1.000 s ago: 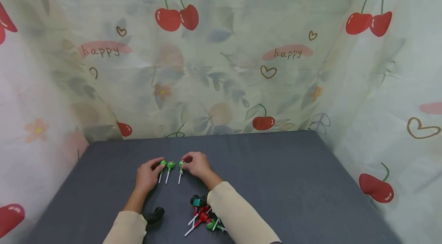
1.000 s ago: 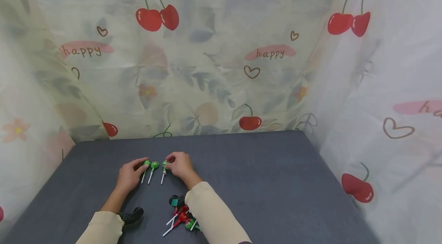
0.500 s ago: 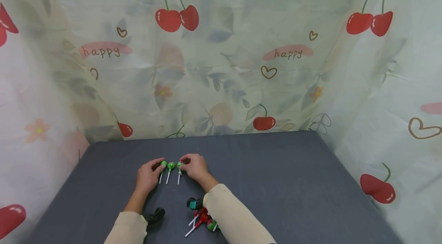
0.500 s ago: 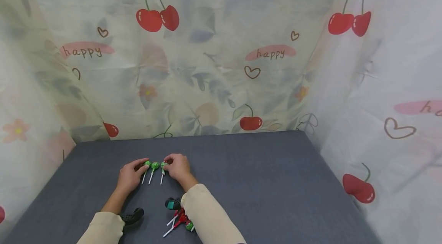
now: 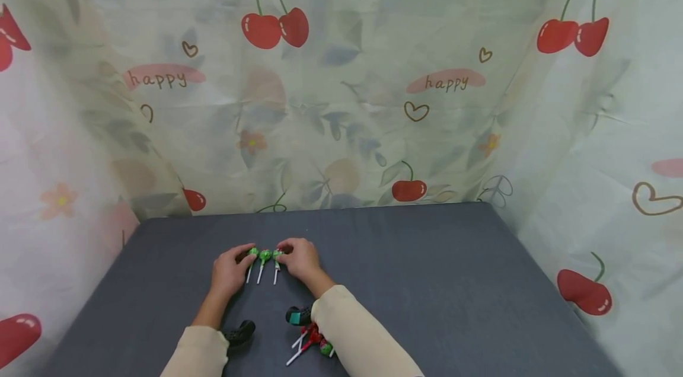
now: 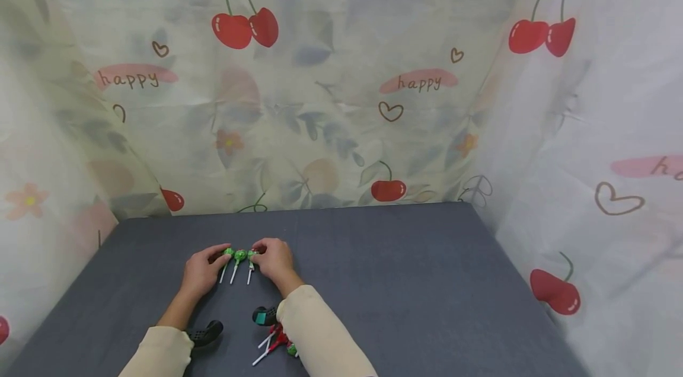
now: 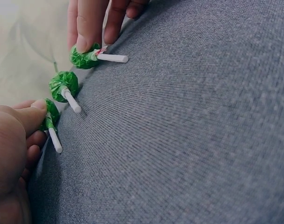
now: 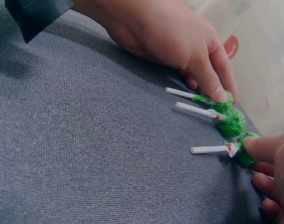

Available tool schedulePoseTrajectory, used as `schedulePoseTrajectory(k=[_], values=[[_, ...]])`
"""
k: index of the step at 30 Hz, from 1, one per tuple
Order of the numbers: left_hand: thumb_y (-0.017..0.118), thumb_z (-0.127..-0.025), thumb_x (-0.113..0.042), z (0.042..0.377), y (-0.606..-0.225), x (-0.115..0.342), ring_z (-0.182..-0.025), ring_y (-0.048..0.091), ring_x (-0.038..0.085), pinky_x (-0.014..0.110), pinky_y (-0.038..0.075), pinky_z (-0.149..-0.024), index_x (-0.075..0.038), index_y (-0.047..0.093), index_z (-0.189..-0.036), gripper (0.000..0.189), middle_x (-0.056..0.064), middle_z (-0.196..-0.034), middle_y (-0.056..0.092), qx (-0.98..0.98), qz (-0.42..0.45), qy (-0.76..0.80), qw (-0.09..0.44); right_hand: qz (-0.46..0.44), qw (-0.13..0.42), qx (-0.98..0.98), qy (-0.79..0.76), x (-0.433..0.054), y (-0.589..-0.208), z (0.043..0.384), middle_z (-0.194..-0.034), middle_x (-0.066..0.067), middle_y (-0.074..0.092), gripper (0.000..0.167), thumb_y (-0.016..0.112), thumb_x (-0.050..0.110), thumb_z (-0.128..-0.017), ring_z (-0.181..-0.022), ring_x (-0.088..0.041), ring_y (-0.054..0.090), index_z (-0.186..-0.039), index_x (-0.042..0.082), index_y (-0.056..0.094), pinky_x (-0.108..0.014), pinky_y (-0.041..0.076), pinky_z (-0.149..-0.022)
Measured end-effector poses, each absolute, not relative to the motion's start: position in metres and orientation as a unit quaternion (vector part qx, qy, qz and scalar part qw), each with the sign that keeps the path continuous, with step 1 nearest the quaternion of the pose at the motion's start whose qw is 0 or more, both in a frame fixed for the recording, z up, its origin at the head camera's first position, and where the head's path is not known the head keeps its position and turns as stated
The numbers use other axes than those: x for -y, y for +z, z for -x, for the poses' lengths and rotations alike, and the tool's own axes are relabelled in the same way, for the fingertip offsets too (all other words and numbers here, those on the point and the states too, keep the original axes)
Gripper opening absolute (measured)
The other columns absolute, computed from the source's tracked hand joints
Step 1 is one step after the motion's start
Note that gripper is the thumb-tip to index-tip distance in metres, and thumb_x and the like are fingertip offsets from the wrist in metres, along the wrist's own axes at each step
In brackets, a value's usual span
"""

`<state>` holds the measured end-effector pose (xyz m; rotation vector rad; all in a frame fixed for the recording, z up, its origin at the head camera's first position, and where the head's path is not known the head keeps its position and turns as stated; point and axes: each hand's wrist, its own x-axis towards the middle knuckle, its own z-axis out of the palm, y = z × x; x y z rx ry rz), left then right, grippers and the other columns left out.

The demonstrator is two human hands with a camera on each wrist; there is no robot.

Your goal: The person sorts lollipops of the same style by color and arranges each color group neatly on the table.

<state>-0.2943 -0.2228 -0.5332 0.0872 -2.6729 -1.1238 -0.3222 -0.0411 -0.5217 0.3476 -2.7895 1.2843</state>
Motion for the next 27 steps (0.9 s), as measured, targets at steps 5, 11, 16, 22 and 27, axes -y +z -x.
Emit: schedulePoseTrajectory(k=[5,11,16,22,27], values=[[0.064,-0.096,-0.017,0.295,-0.534,0.223,-0.110,0.058,0.036,0.054,0.040,-0.093,-0.006,0.066,-0.126,0.032,0.019,-0.117,0.065,0.914,-0.030,-0.386,0.121,-0.117,0.025,0.902,0.415,0.039,-0.519,0.321,-0.090,0.009,0.070,0.016,0.078,0.019,-0.084,-0.085,-0.008,0.063,-0.099,0.017,0.077,-0.027,0.047,-0.078],[0.064,-0.095,-0.016,0.295,-0.534,0.223,-0.110,0.058,0.036,0.054,0.040,-0.093,-0.006,0.066,-0.125,0.031,0.019,-0.117,0.065,0.914,-0.030,-0.385,0.124,-0.123,0.026,0.900,0.417,0.039,-0.521,0.321,-0.091,0.009,0.071,0.018,0.078,0.020,-0.084,-0.085,-0.008,0.063,-0.101,0.017,0.076,-0.027,0.048,-0.077],[0.064,-0.096,-0.016,0.296,-0.534,0.223,-0.110,0.058,0.036,0.054,0.041,-0.093,-0.006,0.066,-0.125,0.031,0.019,-0.117,0.066,0.914,-0.029,-0.385,0.127,-0.132,0.031,0.891,0.434,0.037,-0.522,0.321,-0.088,0.007,0.071,0.023,0.079,0.017,-0.083,-0.078,-0.006,0.063,-0.105,0.014,0.075,-0.025,0.048,-0.072],[0.064,-0.095,-0.015,0.295,-0.535,0.223,-0.108,0.059,0.036,0.053,0.041,-0.092,-0.005,0.066,-0.124,0.031,0.019,-0.114,0.067,0.913,-0.024,-0.385,0.133,-0.136,0.015,0.871,0.471,0.031,-0.523,0.320,-0.088,0.001,0.069,0.031,0.079,0.011,-0.080,-0.075,-0.007,0.062,-0.110,0.008,0.072,-0.024,0.049,-0.068],[0.063,-0.095,-0.014,0.294,-0.534,0.222,-0.109,0.058,0.037,0.054,0.041,-0.093,-0.005,0.066,-0.125,0.031,0.020,-0.115,0.066,0.914,-0.023,-0.384,0.131,-0.149,-0.009,0.859,0.490,0.023,-0.522,0.318,-0.090,-0.003,0.068,0.036,0.079,0.011,-0.080,-0.076,-0.009,0.062,-0.114,0.006,0.070,-0.025,0.049,-0.068]])
